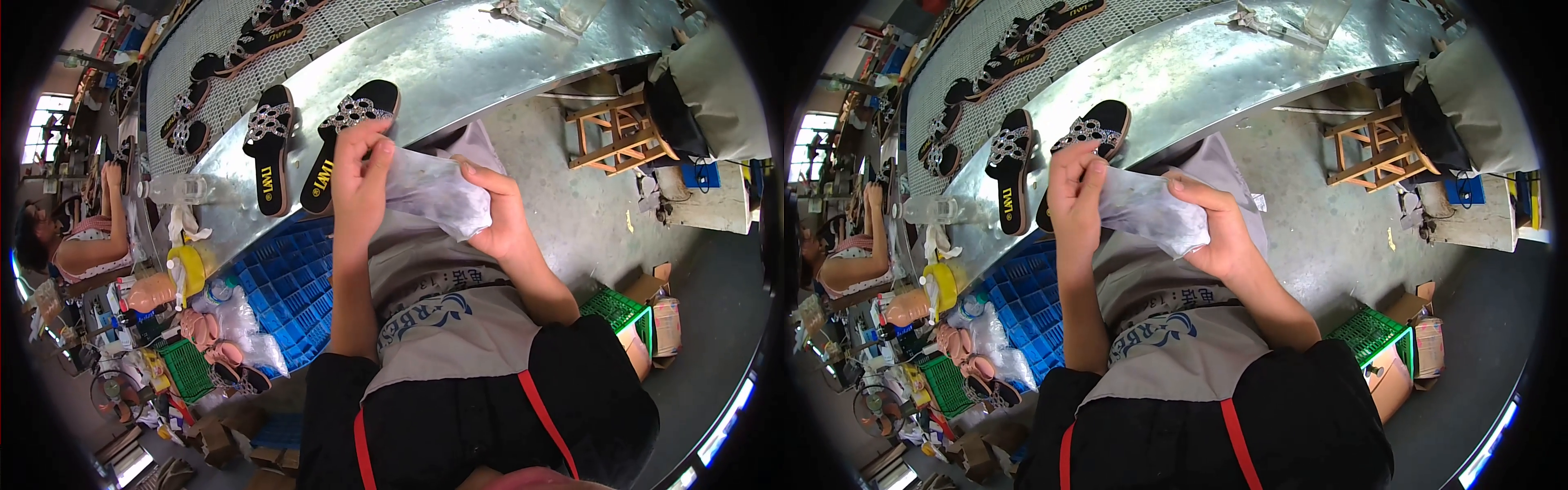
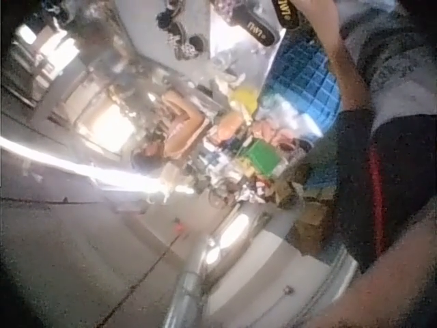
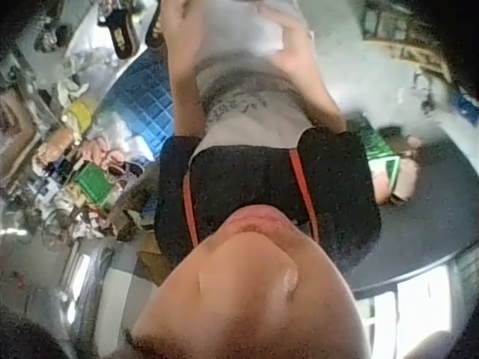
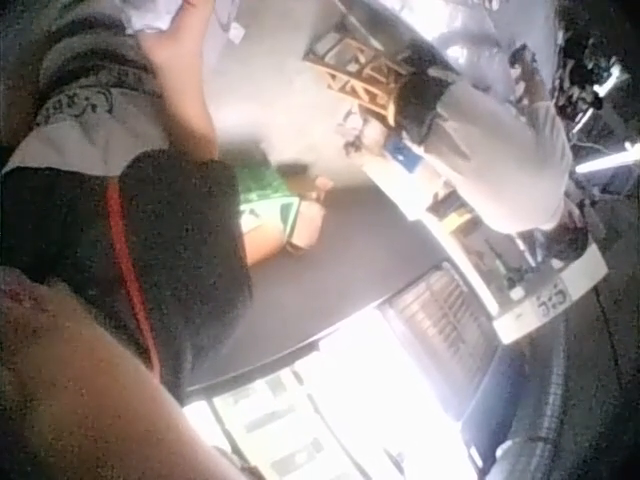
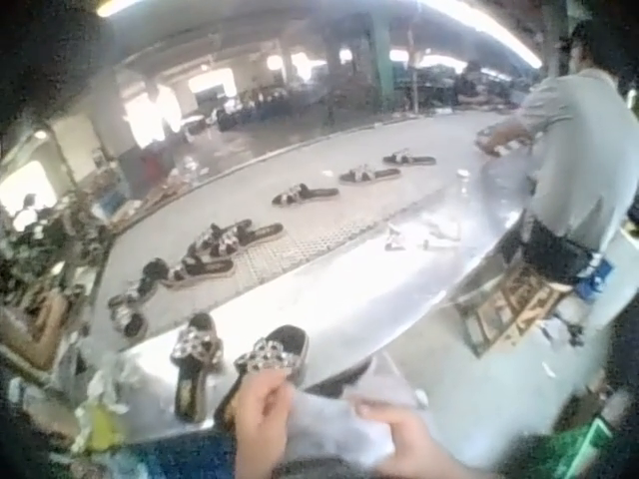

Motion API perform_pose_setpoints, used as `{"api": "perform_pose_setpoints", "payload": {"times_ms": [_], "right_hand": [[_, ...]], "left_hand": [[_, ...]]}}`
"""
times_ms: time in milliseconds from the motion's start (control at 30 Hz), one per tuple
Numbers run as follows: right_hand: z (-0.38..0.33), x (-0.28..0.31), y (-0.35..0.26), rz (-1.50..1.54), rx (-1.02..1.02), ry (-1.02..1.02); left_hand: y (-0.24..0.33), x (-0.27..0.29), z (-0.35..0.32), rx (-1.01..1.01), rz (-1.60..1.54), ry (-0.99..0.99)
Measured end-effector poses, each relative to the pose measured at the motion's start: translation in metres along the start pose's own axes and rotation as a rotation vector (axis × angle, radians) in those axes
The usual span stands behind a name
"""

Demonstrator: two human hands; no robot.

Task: Cleaning and wiping the inside and outside of various sandals using a small white cloth and a liquid from a plastic bottle.

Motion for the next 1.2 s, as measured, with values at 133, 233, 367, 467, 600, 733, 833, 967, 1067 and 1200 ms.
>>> {"api": "perform_pose_setpoints", "payload": {"times_ms": [133,233,367,467,600,733,833,967,1067,1200], "right_hand": [[0.0,-0.013,-0.015,0.101,0.098,-0.153],[0.005,-0.007,-0.039,0.081,0.203,-0.172],[-0.002,-0.008,-0.083,-0.106,0.431,-0.011],[-0.01,0.005,-0.104,-0.059,0.508,0.065],[-0.036,0.006,-0.146,0.051,0.54,-0.347],[-0.081,0.032,-0.203,-0.083,0.792,-0.257],[-0.095,0.044,-0.22,-0.062,0.835,-0.176],[-0.11,0.059,-0.224,-0.167,0.875,0.047],[-0.126,0.075,-0.223,-0.168,0.892,0.144],[-0.148,0.097,-0.226,-0.16,0.959,0.233]], "left_hand": [[0.023,-0.039,-0.01,-0.346,0.513,0.04],[0.031,-0.069,-0.021,-0.46,0.496,-0.028],[0.034,-0.107,-0.014,-0.531,0.622,-0.168],[0.015,-0.13,-0.001,-0.555,0.725,-0.207],[-0.016,-0.173,0.046,-0.163,0.351,-0.53],[0.003,-0.227,0.116,-0.23,0.272,-0.449],[0.001,-0.28,0.192,-0.288,0.283,-0.305],[-0.05,-0.364,0.271,-0.32,0.372,-0.184],[-0.059,-0.4,0.293,-0.168,0.351,-0.344],[-0.042,-0.385,0.299,-0.16,0.074,-0.399]]}}
Point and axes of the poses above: each hand's wrist, its own z-axis towards the middle knuckle, its own x-axis out of the back of the hand, y = z × x, the point moved 10 cm from there along z, towards the middle knuckle, and after that the axes turned 6 degrees about z, right-handed, at the moved point
